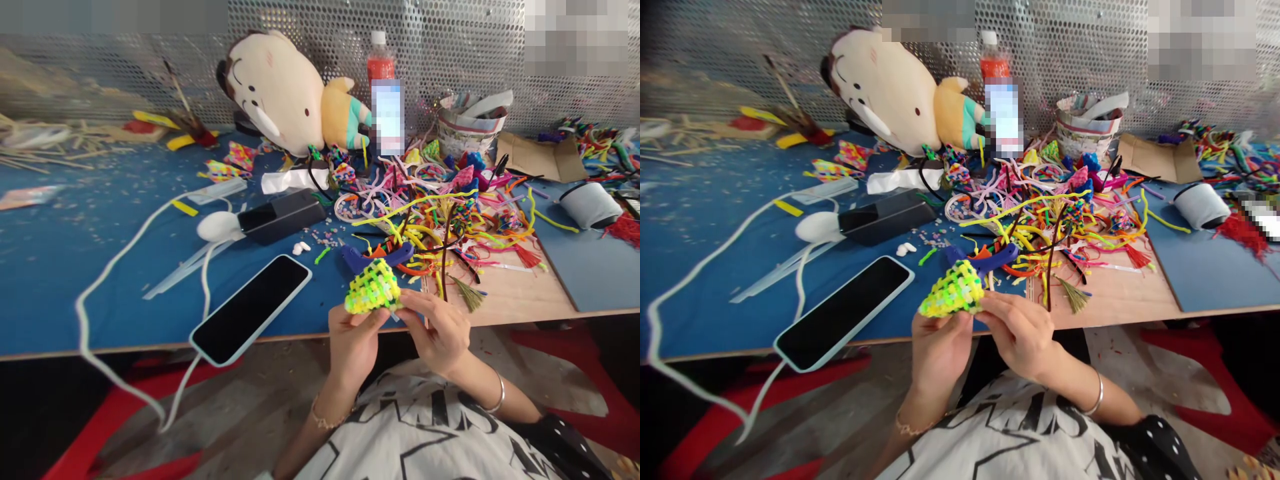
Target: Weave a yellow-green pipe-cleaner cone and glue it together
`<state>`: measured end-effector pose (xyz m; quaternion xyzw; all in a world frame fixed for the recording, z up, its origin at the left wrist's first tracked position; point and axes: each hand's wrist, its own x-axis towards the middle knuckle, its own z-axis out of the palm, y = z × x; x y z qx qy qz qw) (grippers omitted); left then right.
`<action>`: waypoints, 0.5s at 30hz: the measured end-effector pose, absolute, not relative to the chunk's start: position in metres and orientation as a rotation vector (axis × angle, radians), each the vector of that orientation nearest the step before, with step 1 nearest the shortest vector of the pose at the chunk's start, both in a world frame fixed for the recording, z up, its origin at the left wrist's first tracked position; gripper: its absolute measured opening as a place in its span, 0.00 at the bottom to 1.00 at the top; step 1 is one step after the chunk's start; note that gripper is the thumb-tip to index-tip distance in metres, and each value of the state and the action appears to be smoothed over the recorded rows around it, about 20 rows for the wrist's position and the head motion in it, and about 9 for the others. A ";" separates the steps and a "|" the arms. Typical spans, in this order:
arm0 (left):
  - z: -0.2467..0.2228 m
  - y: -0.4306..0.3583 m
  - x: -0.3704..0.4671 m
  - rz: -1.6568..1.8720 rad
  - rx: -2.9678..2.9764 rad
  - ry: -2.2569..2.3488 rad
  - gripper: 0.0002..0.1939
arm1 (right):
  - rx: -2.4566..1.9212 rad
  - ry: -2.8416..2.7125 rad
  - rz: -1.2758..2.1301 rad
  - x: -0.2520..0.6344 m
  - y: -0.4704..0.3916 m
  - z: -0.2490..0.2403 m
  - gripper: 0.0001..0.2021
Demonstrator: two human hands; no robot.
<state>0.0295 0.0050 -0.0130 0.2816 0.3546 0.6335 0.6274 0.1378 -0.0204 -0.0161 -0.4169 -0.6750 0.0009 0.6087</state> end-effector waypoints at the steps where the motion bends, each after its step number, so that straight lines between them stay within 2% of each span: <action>1: -0.013 0.005 0.029 1.462 0.641 0.819 0.13 | -0.968 -1.561 0.023 0.138 -0.021 -0.015 0.16; 5: -0.014 0.005 0.028 1.464 0.662 0.868 0.13 | -0.946 -1.594 0.070 0.139 -0.021 -0.013 0.19; 11: -0.017 0.004 0.026 1.439 0.698 0.878 0.12 | -0.900 -1.653 -0.046 0.142 -0.020 -0.018 0.25; 15: -0.018 0.003 0.025 1.423 0.711 0.885 0.12 | -0.943 -1.605 0.010 0.140 -0.021 -0.018 0.21</action>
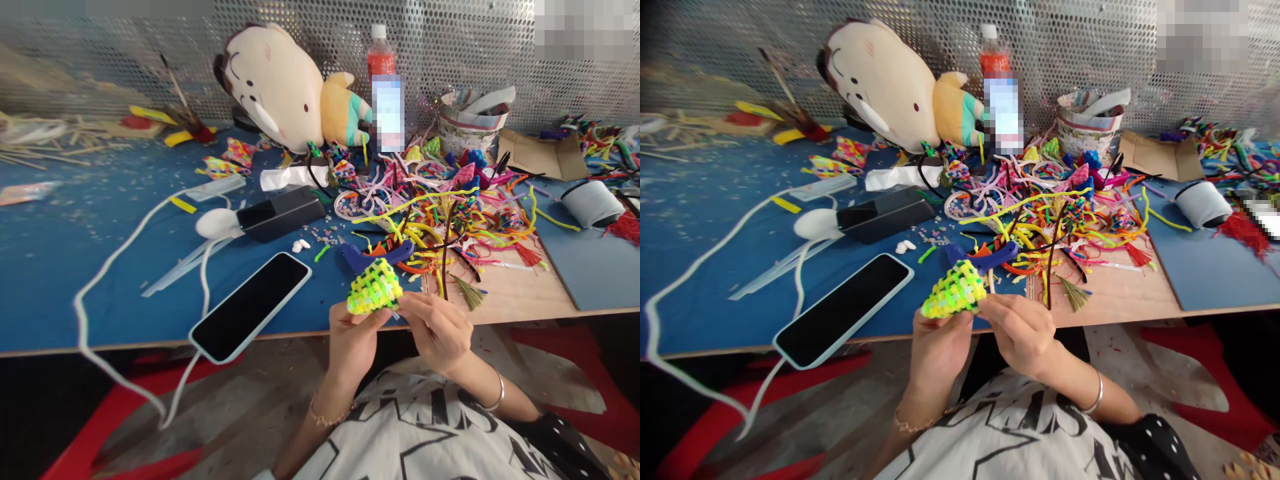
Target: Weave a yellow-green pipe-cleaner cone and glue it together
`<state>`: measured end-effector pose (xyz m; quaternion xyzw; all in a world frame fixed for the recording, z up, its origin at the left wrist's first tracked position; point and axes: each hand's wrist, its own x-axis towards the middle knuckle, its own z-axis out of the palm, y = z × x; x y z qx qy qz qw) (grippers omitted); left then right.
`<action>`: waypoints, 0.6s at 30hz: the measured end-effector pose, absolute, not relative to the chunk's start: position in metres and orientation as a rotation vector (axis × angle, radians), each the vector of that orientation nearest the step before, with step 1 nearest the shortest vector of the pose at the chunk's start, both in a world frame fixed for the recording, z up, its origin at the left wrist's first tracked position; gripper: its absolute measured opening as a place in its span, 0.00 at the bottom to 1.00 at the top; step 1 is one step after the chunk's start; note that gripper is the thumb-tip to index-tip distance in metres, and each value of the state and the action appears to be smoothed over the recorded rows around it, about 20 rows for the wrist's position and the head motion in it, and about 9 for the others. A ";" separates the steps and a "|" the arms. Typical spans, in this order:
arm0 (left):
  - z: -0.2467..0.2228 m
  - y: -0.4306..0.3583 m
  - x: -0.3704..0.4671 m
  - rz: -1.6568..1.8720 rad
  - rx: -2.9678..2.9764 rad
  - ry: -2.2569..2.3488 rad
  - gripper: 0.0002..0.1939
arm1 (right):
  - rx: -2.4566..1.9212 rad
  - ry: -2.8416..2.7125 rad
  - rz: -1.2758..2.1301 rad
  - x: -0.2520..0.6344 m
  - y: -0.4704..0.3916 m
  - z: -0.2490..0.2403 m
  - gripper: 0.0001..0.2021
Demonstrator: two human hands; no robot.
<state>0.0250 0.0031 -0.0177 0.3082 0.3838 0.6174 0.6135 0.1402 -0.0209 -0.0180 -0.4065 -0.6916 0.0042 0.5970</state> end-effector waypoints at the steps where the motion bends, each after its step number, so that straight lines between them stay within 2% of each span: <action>1: -0.018 0.003 0.025 1.421 0.714 0.887 0.12 | -0.974 -1.586 0.042 0.140 -0.021 -0.017 0.18; 5: -0.019 0.003 0.023 1.401 0.727 0.890 0.14 | -1.004 -1.559 0.089 0.140 -0.023 -0.013 0.09; 10: -0.019 0.004 0.023 1.376 0.749 0.901 0.15 | -0.962 -1.552 0.122 0.140 -0.022 -0.014 0.12; 14: -0.018 0.006 0.023 1.390 0.762 0.904 0.17 | -0.963 -1.546 0.205 0.142 -0.022 -0.015 0.09; 18: -0.026 0.004 0.017 1.378 0.887 0.961 0.14 | -1.045 -1.492 0.458 0.143 -0.022 -0.013 0.10</action>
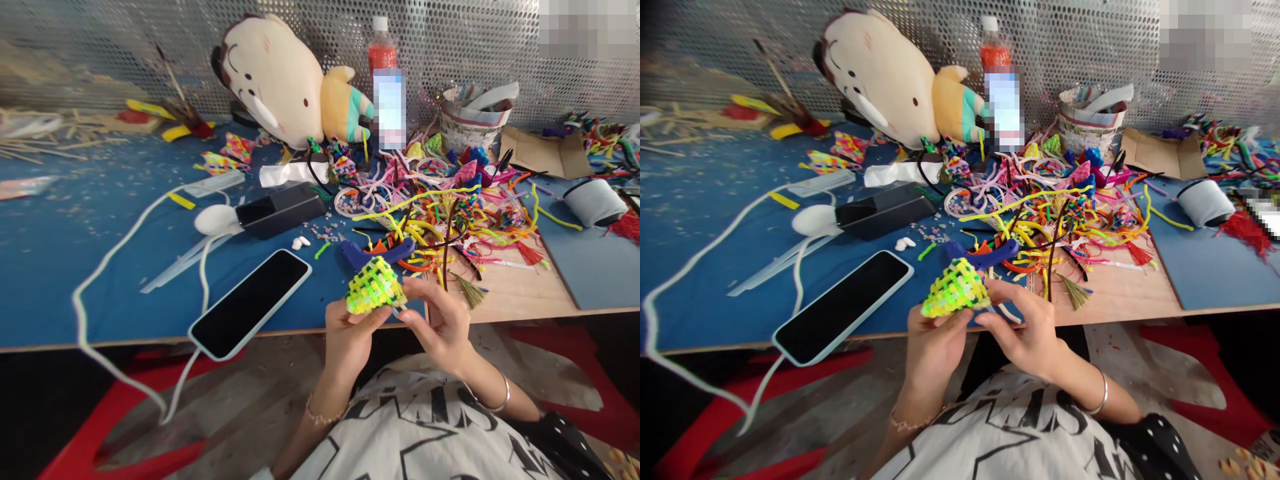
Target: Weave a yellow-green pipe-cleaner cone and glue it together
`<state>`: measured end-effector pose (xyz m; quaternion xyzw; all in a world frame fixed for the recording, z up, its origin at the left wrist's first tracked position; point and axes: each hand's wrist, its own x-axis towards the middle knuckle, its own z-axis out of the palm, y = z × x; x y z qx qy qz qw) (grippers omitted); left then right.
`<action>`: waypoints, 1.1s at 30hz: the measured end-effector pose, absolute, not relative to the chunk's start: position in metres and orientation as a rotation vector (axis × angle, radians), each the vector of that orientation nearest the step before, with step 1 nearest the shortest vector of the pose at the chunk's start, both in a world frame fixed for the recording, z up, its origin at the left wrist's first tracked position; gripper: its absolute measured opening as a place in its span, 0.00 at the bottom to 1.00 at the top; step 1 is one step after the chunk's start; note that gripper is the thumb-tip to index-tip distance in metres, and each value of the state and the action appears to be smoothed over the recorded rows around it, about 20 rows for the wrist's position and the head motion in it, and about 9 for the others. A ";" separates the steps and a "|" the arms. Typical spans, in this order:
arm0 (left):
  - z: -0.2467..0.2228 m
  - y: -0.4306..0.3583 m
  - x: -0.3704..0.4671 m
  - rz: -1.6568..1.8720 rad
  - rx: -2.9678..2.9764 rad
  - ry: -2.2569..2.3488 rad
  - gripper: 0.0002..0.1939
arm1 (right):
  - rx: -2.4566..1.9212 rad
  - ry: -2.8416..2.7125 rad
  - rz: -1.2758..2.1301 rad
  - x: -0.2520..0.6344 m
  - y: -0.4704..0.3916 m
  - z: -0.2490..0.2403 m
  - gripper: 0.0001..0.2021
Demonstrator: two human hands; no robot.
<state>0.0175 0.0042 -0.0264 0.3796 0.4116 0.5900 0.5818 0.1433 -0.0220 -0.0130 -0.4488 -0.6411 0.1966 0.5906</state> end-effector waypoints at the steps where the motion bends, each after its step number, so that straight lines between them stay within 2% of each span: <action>1: -0.031 0.003 0.015 1.373 0.939 0.988 0.13 | -1.072 -1.460 0.532 0.143 -0.022 -0.012 0.08; 3: -0.040 0.001 0.011 1.379 1.042 1.045 0.11 | -1.134 -1.420 0.619 0.143 -0.021 -0.010 0.04; 8: -0.054 -0.002 0.003 1.436 1.216 1.085 0.09 | -1.241 -1.539 0.609 0.143 -0.019 -0.003 0.08; 16: -0.031 0.000 0.006 1.353 1.342 1.106 0.12 | -1.211 -1.609 0.588 0.145 -0.018 -0.003 0.09; 21: -0.032 0.001 0.007 1.368 1.350 1.010 0.08 | -1.173 -1.620 0.694 0.148 -0.016 -0.001 0.09; 24: -0.030 0.002 0.005 1.339 1.379 0.943 0.12 | -1.114 -1.699 0.693 0.150 -0.015 0.001 0.10; 29: -0.020 0.002 0.002 1.323 1.481 0.930 0.19 | -1.019 -1.854 0.468 0.150 -0.014 0.004 0.12; 33: -0.015 0.002 0.002 1.299 1.574 0.898 0.19 | -1.020 -1.883 0.423 0.149 -0.016 0.003 0.12</action>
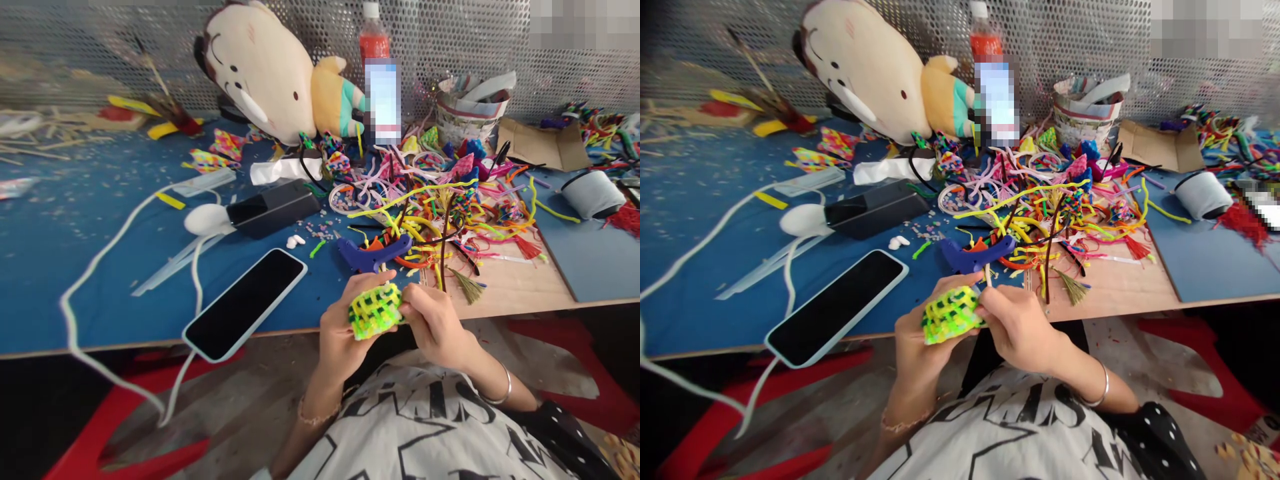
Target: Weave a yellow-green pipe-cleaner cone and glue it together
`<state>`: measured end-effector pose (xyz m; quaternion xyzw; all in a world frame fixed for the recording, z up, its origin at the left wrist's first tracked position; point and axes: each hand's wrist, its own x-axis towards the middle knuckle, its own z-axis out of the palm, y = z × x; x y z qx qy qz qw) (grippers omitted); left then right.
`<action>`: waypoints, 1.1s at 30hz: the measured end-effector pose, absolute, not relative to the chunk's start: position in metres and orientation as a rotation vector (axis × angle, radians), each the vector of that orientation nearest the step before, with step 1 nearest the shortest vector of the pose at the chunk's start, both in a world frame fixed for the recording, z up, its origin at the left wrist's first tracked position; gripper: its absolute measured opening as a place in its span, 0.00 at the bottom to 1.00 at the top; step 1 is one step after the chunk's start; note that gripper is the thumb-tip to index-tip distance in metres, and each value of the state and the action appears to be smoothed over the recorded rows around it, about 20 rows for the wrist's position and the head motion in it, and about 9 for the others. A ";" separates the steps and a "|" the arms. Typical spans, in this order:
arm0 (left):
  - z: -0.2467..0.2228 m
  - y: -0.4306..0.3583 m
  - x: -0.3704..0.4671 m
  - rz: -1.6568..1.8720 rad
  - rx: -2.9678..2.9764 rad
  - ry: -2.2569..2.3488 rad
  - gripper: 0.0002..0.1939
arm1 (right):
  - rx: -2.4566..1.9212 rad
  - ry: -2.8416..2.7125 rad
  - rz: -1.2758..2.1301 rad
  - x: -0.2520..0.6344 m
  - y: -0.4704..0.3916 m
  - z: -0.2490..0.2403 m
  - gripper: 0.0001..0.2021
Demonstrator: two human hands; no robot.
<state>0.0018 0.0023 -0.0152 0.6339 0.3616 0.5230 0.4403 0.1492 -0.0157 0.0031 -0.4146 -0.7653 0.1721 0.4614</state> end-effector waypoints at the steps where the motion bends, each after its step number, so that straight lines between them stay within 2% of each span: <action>1: -0.014 0.002 0.002 1.297 1.594 0.888 0.18 | -1.015 -1.878 0.433 0.150 -0.016 0.003 0.12; 5: -0.011 0.002 0.000 1.279 1.686 0.840 0.12 | -0.984 -1.864 0.477 0.153 -0.014 0.003 0.15; 8: -0.010 0.002 -0.001 1.210 1.778 0.838 0.15 | -1.013 -1.856 0.459 0.154 -0.012 0.002 0.18; 13: -0.012 0.003 -0.003 1.189 1.888 0.835 0.21 | -1.073 -1.874 0.314 0.152 -0.013 0.000 0.16; 16: -0.013 0.002 -0.001 1.166 1.854 0.858 0.18 | -1.092 -1.842 0.293 0.152 -0.014 0.001 0.15; 18: -0.015 -0.001 0.002 1.216 1.728 0.887 0.13 | -1.122 -1.791 0.277 0.151 -0.014 0.000 0.16; 20: -0.018 -0.003 0.005 1.289 1.512 0.885 0.13 | -1.142 -1.759 0.243 0.152 -0.014 0.000 0.16; 25: -0.018 -0.006 0.012 1.137 1.020 0.798 0.26 | -1.111 -1.814 0.110 0.151 -0.013 -0.004 0.17; 27: -0.016 -0.006 0.014 1.081 0.904 0.759 0.28 | -1.110 -1.822 0.057 0.151 -0.013 -0.006 0.17; 33: -0.011 -0.002 0.018 1.020 0.778 0.650 0.20 | -1.096 -1.847 -0.013 0.151 -0.015 -0.006 0.18</action>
